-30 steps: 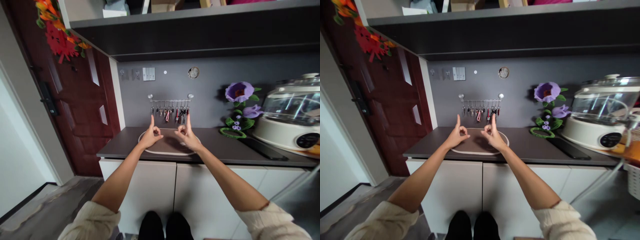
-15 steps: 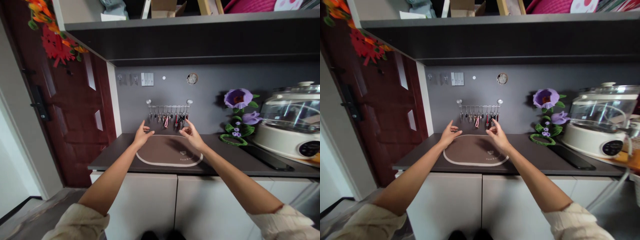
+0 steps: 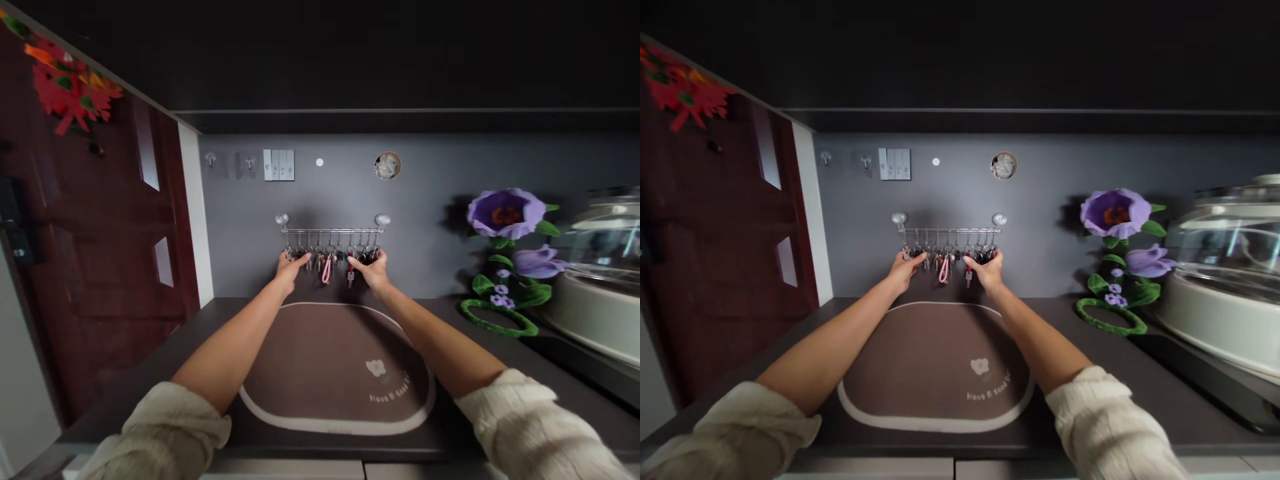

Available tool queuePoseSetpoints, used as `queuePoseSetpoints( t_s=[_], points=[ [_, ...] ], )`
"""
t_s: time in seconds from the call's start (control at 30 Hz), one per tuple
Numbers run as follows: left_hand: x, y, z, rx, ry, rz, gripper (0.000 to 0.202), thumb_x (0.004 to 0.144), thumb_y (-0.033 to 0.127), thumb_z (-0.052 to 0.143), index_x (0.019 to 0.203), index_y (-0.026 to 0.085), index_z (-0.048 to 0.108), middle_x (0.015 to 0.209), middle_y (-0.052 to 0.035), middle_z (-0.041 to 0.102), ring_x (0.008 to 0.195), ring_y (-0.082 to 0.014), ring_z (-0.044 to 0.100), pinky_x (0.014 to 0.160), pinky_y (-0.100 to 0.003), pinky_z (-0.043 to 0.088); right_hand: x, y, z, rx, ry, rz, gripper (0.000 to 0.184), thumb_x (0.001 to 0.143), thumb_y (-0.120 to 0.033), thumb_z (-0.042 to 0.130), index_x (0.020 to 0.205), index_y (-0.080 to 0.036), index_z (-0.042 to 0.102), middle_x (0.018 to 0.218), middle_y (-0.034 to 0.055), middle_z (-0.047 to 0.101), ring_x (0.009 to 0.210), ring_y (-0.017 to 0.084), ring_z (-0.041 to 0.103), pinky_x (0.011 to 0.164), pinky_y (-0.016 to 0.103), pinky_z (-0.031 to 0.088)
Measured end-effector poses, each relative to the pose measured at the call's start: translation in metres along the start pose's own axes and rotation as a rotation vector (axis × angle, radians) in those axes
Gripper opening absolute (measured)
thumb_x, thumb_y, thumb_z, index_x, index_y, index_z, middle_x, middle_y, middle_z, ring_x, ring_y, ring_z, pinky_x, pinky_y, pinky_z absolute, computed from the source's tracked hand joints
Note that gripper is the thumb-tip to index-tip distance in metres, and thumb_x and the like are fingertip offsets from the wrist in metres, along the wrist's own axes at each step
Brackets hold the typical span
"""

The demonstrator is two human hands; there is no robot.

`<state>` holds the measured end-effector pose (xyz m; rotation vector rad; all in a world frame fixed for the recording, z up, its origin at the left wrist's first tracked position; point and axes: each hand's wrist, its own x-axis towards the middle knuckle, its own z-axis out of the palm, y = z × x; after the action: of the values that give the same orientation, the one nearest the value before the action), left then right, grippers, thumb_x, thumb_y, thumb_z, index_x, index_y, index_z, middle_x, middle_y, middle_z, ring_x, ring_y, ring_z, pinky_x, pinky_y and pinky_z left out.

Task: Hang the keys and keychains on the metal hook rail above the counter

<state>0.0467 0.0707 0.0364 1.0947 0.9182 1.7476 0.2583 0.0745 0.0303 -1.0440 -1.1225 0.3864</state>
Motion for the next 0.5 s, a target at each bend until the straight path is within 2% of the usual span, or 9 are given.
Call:
queuePoseSetpoints(
  t_s=[0.1,0.2,0.33,0.5],
  points=[
    [-0.003,-0.007,0.011,-0.026,-0.065,-0.024,0.055,0.05,0.027,0.072,0.096,0.022,0.041,0.084,-0.0001,0.058,0.069,-0.0088,0.056,0.075,-0.03,0.042,-0.007,0.004,0.014,-0.006,0.044,-0.048,0.106,0.039,-0.043,0.072,0.125,-0.015,0.016,0.124,0.0144,0.037,0.112,0.023,0.038,0.096,0.034,0.028],
    [-0.008,-0.009,0.021,-0.084,-0.083,0.032,0.058,0.052,0.024,0.072,0.098,0.025,0.036,0.085,0.0006,0.057,0.069,-0.0086,0.056,0.072,-0.029,0.043,-0.011,0.006,0.024,-0.013,0.088,-0.075,0.106,0.044,-0.043,0.07,0.127,-0.015,0.01,0.127,0.0151,0.032,0.115,0.023,0.034,0.097,0.034,0.025],
    [-0.012,-0.013,0.032,-0.151,-0.101,0.05,0.062,0.055,0.022,0.07,0.101,0.029,0.029,0.089,0.0013,0.056,0.07,-0.0085,0.057,0.07,-0.029,0.045,-0.015,0.003,0.032,-0.01,0.104,-0.11,0.098,0.056,-0.042,0.062,0.127,-0.014,0.002,0.13,0.0162,0.027,0.118,0.02,0.031,0.098,0.034,0.023],
    [-0.015,-0.014,0.047,-0.257,-0.126,0.004,0.061,0.058,0.024,0.068,0.098,0.031,0.023,0.087,0.0041,0.055,0.067,-0.0077,0.057,0.066,-0.031,0.047,-0.019,-0.005,0.035,0.042,0.11,-0.105,0.083,0.065,-0.036,0.054,0.126,-0.016,0.002,0.127,0.0139,0.033,0.112,0.017,0.039,0.095,0.032,0.029]
  ],
)
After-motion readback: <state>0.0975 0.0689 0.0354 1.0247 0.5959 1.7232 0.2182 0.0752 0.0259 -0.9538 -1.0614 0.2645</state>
